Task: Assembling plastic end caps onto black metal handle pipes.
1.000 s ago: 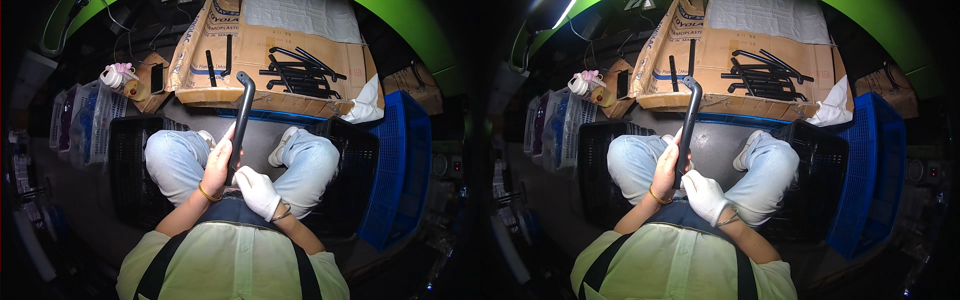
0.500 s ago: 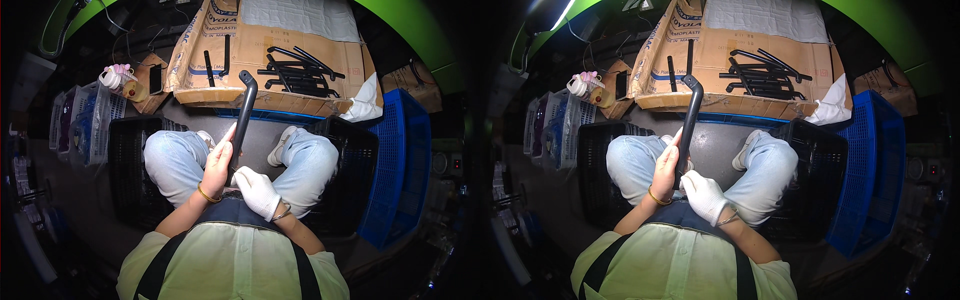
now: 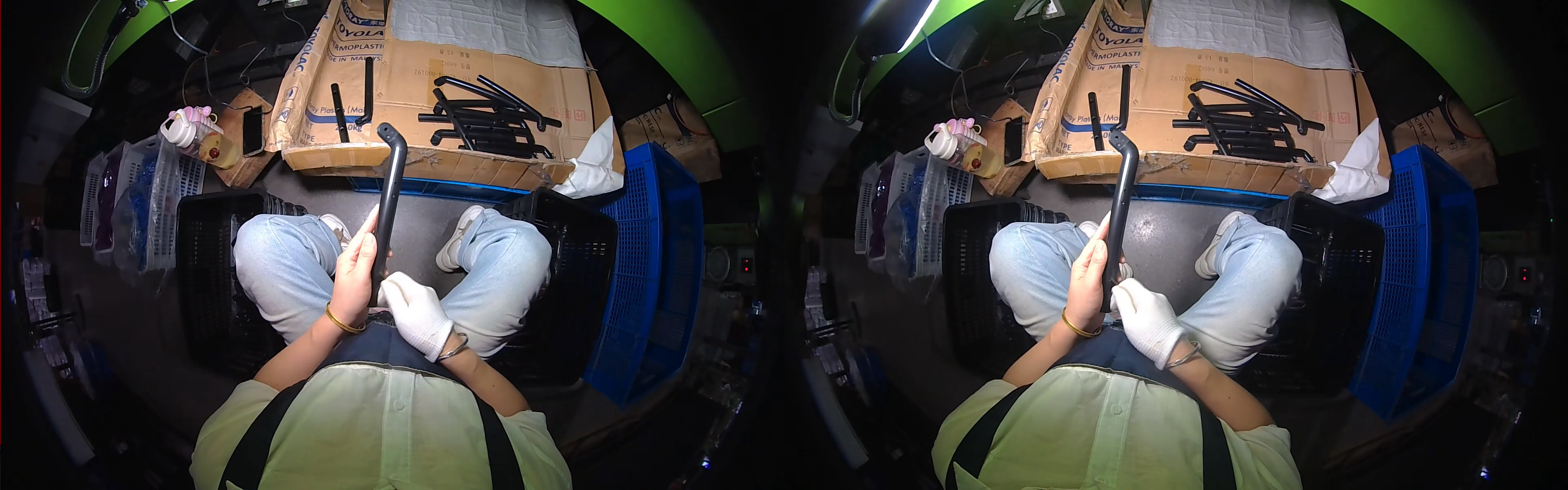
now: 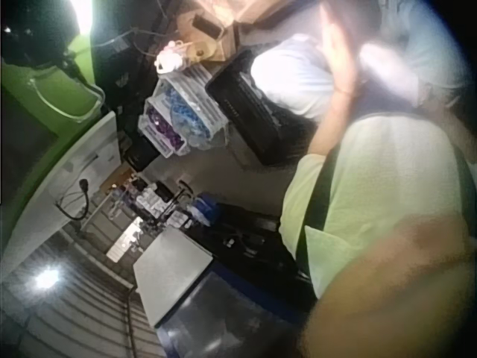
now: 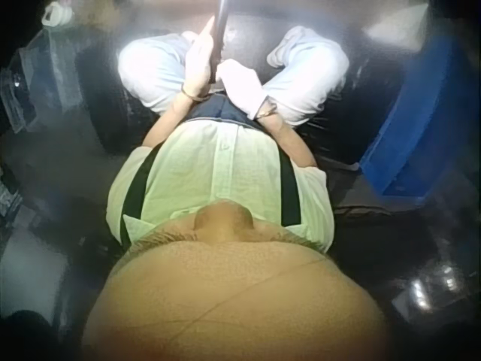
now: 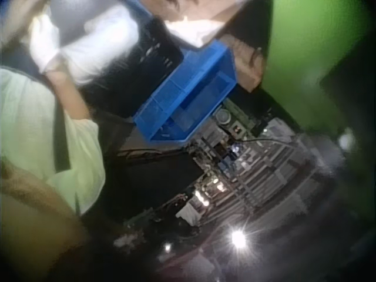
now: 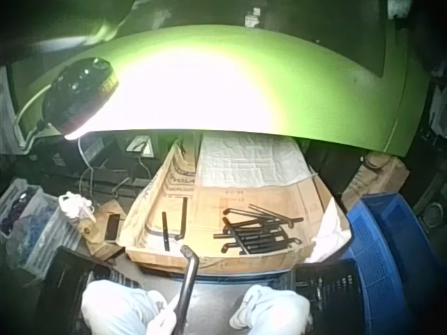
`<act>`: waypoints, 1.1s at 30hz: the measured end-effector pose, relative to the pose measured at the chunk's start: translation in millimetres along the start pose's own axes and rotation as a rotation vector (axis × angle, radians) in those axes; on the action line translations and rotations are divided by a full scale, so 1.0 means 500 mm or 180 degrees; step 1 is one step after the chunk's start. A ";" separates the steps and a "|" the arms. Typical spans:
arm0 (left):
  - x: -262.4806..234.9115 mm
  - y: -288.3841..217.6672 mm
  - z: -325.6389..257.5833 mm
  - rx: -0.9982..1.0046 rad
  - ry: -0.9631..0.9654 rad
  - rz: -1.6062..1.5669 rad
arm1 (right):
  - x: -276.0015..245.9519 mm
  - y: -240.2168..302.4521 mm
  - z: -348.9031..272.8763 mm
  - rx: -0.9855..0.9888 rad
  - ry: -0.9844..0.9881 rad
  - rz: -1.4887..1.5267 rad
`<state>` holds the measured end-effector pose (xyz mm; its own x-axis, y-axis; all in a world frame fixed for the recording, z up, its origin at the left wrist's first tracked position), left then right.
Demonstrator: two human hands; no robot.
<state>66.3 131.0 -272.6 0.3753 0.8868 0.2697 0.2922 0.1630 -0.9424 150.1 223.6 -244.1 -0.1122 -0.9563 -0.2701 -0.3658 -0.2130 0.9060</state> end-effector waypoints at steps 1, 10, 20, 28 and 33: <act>0.002 -0.005 -0.001 -0.0197 0.0085 -0.0220 | -0.001 0.003 0.000 -0.0007 0.0007 -0.0001; 0.004 0.022 0.016 -0.0972 0.0082 -0.1993 | -0.007 -0.020 -0.003 0.0108 -0.0706 0.0336; 0.029 0.017 -0.002 -0.1038 0.0161 -0.1866 | -0.029 -0.031 0.043 -0.0199 -0.1605 0.0879; 0.064 -0.006 -0.048 -0.2001 0.1504 -0.1686 | -0.173 -0.034 0.157 0.0252 -0.1145 0.1800; 0.047 -0.014 -0.066 -0.1664 0.1930 -0.1034 | -0.195 -0.016 0.149 0.0668 -0.0826 0.2144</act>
<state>102.2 136.4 -253.0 0.5641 0.4225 0.7094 0.7778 0.0166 -0.6283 94.8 333.7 -249.2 -0.5787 -0.7827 0.2292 -0.3065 0.4691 0.8282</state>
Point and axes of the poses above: each hand's wrist, its own z-axis towards the middle knuckle, its own x-axis out of the palm, y = z × x, the point moved 4 cm from there along z, towards the middle knuckle, and after that the axes turned 4 degrees about x, right-handed, at the moved point
